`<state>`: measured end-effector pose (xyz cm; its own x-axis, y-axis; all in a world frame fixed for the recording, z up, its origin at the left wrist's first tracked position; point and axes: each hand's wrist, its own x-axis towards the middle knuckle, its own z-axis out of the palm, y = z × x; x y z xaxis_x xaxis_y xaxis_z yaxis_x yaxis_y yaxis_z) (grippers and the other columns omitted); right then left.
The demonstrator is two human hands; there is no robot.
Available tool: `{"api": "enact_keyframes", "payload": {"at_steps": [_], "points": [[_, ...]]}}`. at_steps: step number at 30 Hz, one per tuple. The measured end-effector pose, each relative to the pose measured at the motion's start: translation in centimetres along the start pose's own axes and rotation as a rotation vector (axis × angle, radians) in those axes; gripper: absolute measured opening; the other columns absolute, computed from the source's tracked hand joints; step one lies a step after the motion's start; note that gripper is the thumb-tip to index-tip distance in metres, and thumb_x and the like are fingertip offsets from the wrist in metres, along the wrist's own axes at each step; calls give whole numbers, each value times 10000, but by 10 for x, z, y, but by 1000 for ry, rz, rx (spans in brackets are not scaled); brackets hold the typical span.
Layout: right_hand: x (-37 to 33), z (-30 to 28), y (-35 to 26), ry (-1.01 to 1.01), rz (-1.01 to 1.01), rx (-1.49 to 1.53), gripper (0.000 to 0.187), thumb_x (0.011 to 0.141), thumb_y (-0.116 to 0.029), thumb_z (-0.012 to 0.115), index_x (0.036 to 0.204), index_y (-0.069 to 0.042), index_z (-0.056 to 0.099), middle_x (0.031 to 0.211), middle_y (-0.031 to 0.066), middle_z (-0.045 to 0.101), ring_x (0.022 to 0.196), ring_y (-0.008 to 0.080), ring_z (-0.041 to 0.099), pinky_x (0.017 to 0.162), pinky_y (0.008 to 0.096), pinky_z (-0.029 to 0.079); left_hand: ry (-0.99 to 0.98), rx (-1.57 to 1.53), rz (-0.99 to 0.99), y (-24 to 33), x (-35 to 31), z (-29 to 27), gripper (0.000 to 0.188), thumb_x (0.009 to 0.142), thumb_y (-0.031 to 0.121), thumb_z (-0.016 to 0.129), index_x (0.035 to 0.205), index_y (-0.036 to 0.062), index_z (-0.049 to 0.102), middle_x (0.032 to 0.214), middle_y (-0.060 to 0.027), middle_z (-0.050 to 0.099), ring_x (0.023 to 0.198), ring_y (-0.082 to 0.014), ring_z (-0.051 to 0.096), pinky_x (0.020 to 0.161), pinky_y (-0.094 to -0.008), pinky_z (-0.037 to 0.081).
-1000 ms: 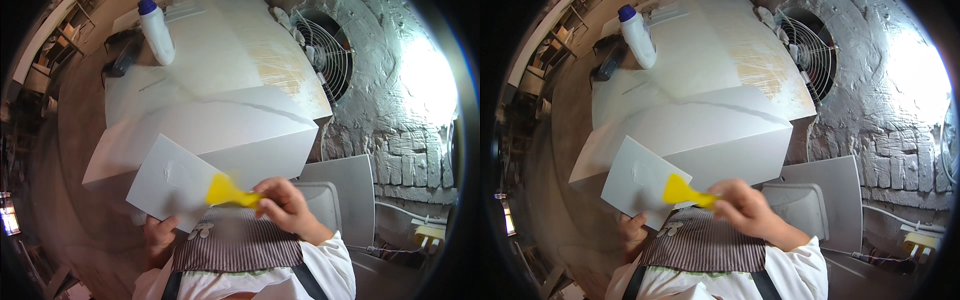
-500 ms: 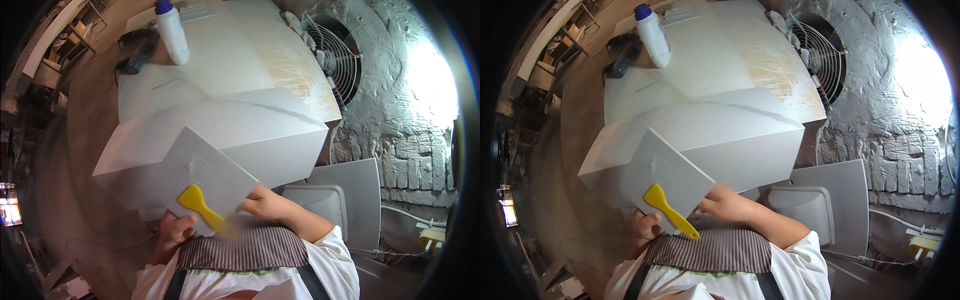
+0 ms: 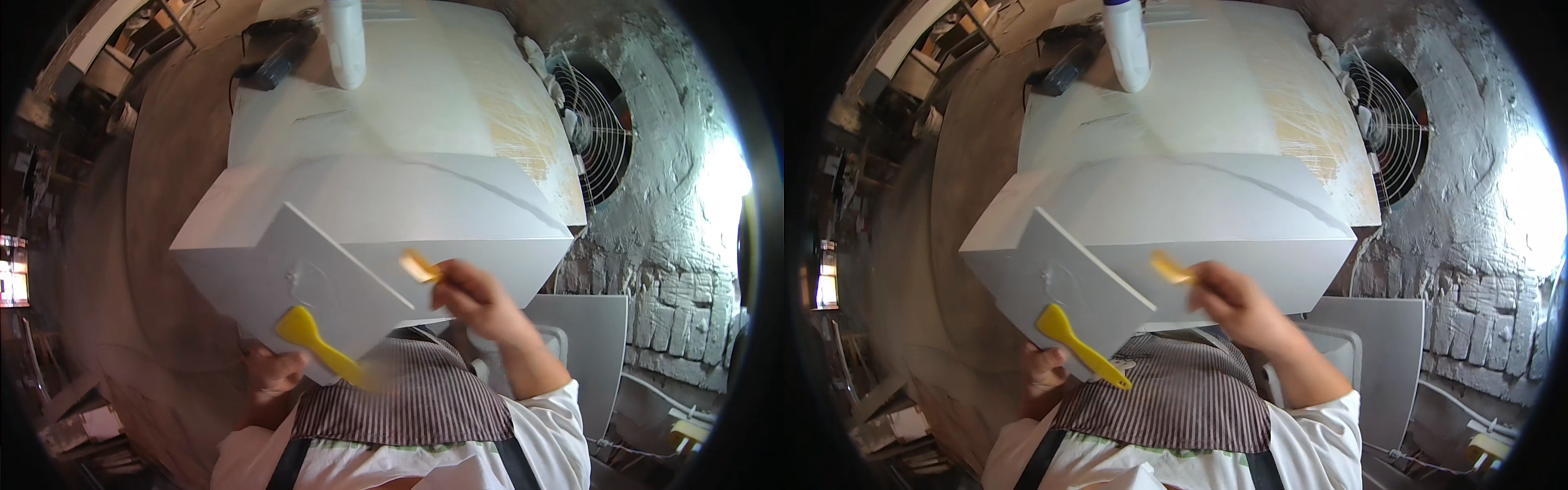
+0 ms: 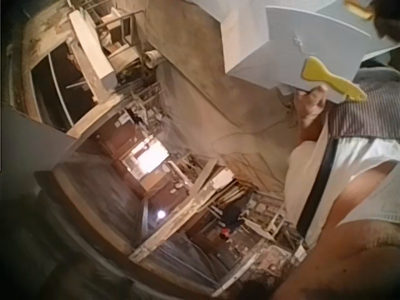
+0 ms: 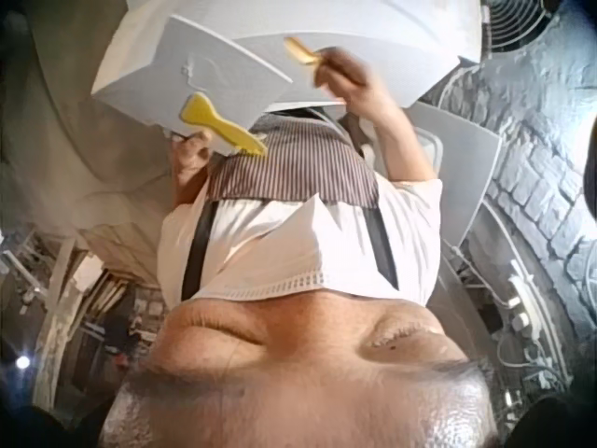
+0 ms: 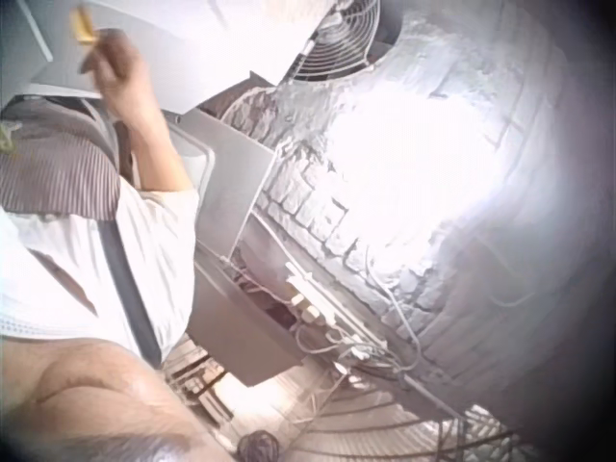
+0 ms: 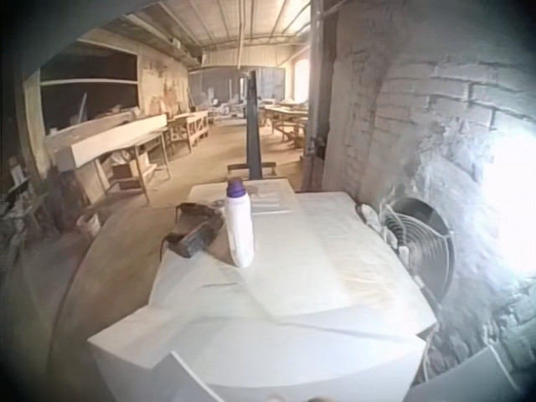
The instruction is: The person applies adhesive to a white panel using a caulking gun, spreads it with a yellow plastic scraper, then uses a heat gun to smooth the surface. The person also wipes the scraper with a black cloth.
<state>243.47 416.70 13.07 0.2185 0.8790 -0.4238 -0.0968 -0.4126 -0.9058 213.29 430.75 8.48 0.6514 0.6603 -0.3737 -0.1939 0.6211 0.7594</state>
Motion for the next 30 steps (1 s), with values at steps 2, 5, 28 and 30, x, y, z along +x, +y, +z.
{"api": "enact_keyframes", "payload": {"at_steps": [2,5,28,30], "points": [[-5,-17,1,190,-321,-258,211,926,25,497,1126,33,563,847,71,591,775,137,565,709,265,463,38,-25,169,-1,-3,-11,579,679,31,719,1224,19,523,1070,-79,608,1002,-247,599,913,-399,492],[-6,-30,-27,189,-300,-647,225,896,13,567,1113,-4,624,865,126,574,735,252,561,709,328,478,61,-54,252,-2,-1,-26,596,694,35,748,1242,14,515,1088,-87,614,1029,-257,600,927,-426,490],[5,-67,-33,275,-366,-1000,284,790,73,619,1007,-87,709,830,101,585,800,273,578,727,366,478,24,-18,281,-15,-9,-61,589,686,9,689,1245,-14,505,1078,-125,620,989,-271,623,888,-439,507],[-6,-81,-32,314,-314,-1015,273,786,70,624,990,-85,716,815,104,588,790,274,579,724,367,479,71,-9,326,-14,-12,-66,600,673,22,700,1241,-15,509,1085,-132,618,983,-273,625,872,-440,515]]}}
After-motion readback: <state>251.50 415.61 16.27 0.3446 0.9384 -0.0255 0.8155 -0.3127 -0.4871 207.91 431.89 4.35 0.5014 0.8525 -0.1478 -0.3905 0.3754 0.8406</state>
